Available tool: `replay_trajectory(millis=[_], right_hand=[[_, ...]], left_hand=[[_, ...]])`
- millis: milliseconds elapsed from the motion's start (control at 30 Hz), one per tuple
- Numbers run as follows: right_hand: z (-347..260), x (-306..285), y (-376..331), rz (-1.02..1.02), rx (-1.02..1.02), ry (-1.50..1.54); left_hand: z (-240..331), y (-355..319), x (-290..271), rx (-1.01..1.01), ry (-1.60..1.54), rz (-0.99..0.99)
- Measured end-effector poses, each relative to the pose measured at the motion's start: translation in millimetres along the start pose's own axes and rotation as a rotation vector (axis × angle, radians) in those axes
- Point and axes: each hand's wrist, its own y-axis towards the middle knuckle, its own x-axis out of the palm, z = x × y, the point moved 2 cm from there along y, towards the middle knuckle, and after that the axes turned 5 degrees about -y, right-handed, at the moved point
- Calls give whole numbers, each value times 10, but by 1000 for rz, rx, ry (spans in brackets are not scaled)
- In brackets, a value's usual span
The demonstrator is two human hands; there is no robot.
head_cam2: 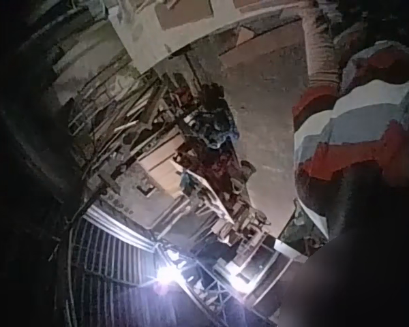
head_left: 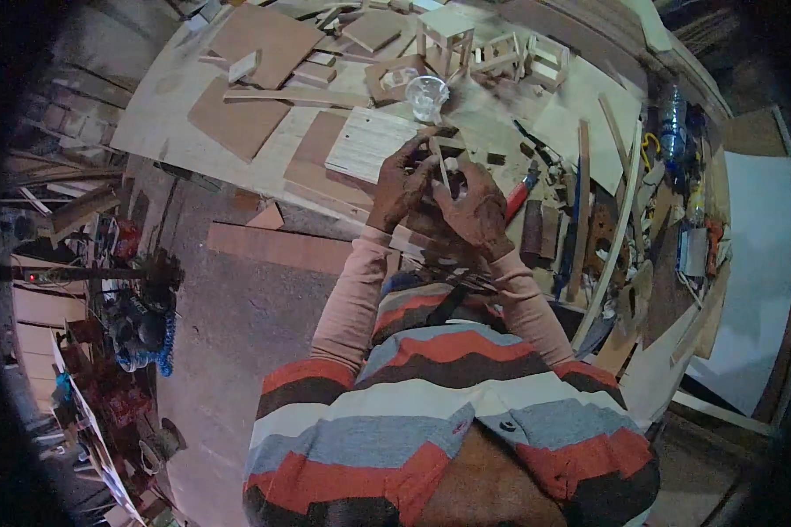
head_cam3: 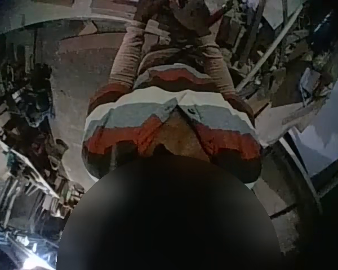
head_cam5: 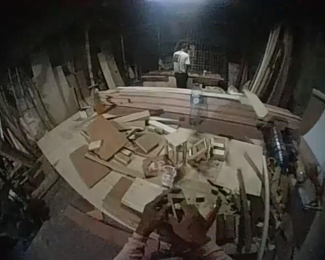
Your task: Assembling and gluing small wooden structures on a cluttered workbench.
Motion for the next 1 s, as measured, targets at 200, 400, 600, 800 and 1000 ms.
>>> replay_trajectory(millis=[200,400,600,800,1000], right_hand=[[-64,3,56,16,71,27],[-113,7,71,-24,208,79],[-113,-47,69,13,180,98],[-134,-29,51,25,223,123],[-67,49,10,3,289,33]], left_hand=[[1,37,-32,-11,63,-43],[-52,104,-144,-76,1,-144],[-161,194,-184,23,107,-231],[-167,249,-175,-83,-100,-272],[-138,276,-231,-103,30,-261]])
